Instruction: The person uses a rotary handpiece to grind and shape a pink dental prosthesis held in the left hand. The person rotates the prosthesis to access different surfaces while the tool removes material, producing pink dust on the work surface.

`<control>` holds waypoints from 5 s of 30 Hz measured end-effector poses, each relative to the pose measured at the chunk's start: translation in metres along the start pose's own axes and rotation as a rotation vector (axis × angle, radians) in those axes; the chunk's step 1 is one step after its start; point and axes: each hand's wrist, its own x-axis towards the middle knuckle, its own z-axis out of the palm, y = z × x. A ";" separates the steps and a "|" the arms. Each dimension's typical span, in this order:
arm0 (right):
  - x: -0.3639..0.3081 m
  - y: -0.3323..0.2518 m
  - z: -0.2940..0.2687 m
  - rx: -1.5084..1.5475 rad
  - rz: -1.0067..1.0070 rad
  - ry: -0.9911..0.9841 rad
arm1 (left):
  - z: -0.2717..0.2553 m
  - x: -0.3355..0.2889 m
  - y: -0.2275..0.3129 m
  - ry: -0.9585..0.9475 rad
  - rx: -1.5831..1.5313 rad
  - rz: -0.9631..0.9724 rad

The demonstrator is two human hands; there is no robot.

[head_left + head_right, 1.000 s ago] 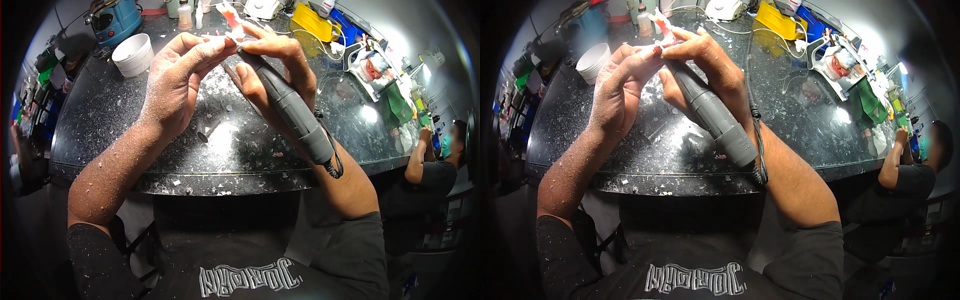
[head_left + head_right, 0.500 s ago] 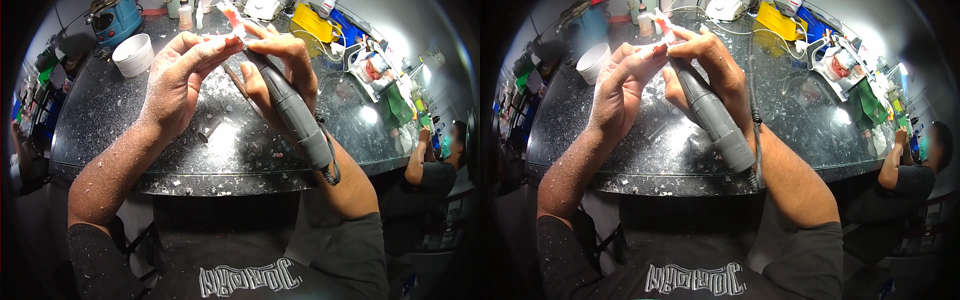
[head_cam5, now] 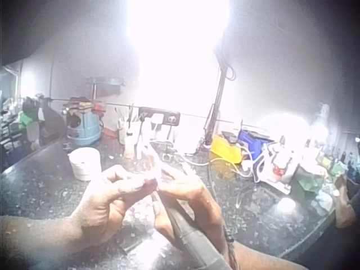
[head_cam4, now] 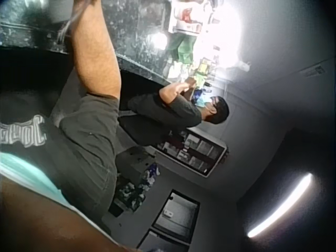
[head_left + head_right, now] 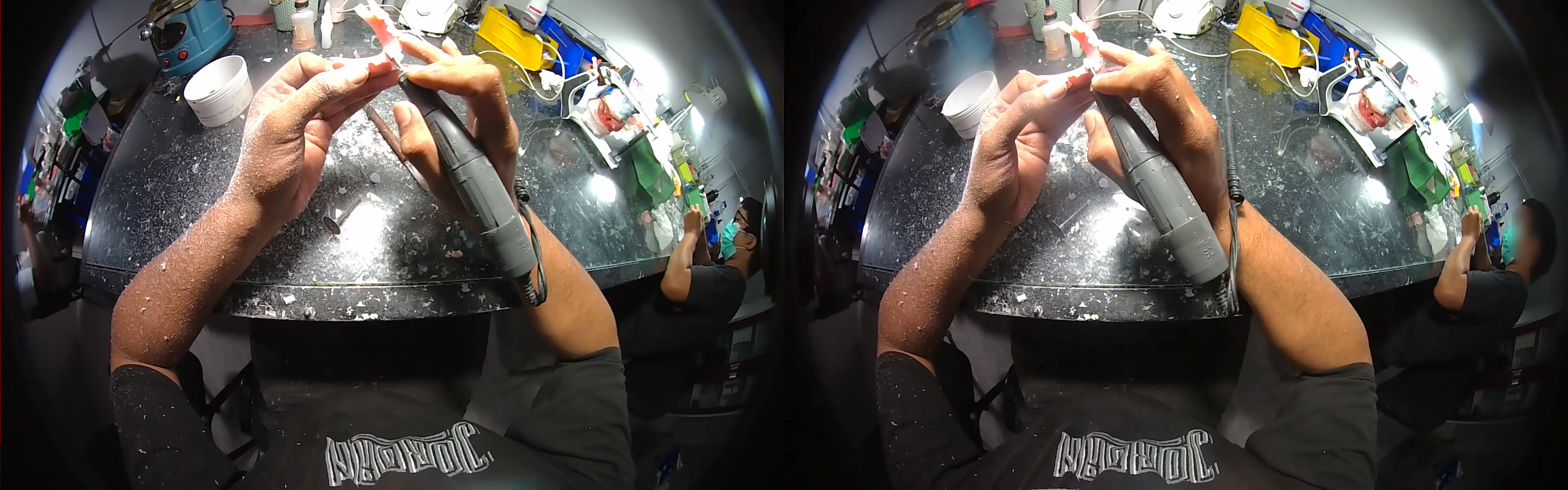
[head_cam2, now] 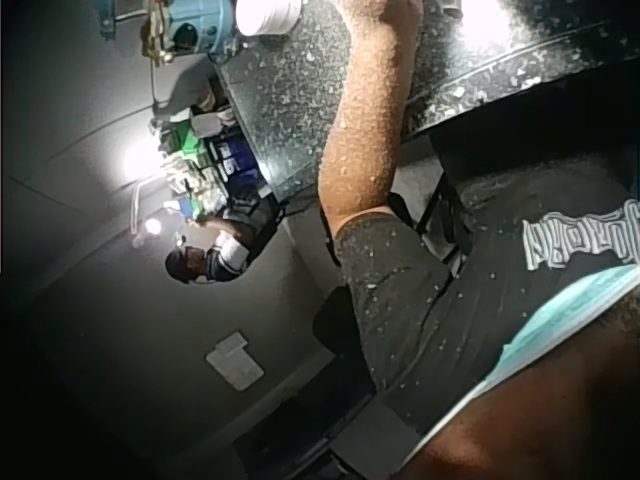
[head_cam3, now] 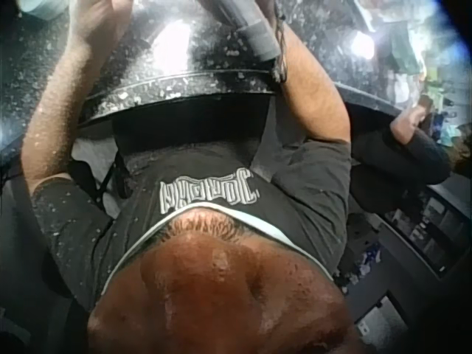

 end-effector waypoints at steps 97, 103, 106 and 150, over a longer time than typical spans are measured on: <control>0.000 -0.001 -0.003 -0.075 -0.008 -0.007 | -0.002 0.001 -0.002 0.033 -0.094 -0.076; 0.000 -0.002 -0.002 -0.079 -0.016 -0.003 | -0.006 0.001 -0.004 0.013 -0.099 -0.056; 0.001 -0.001 -0.003 -0.084 -0.026 -0.012 | -0.004 0.001 -0.003 -0.002 -0.062 -0.022; 0.001 0.003 -0.003 0.021 -0.026 0.021 | -0.002 0.001 0.004 -0.043 0.205 0.133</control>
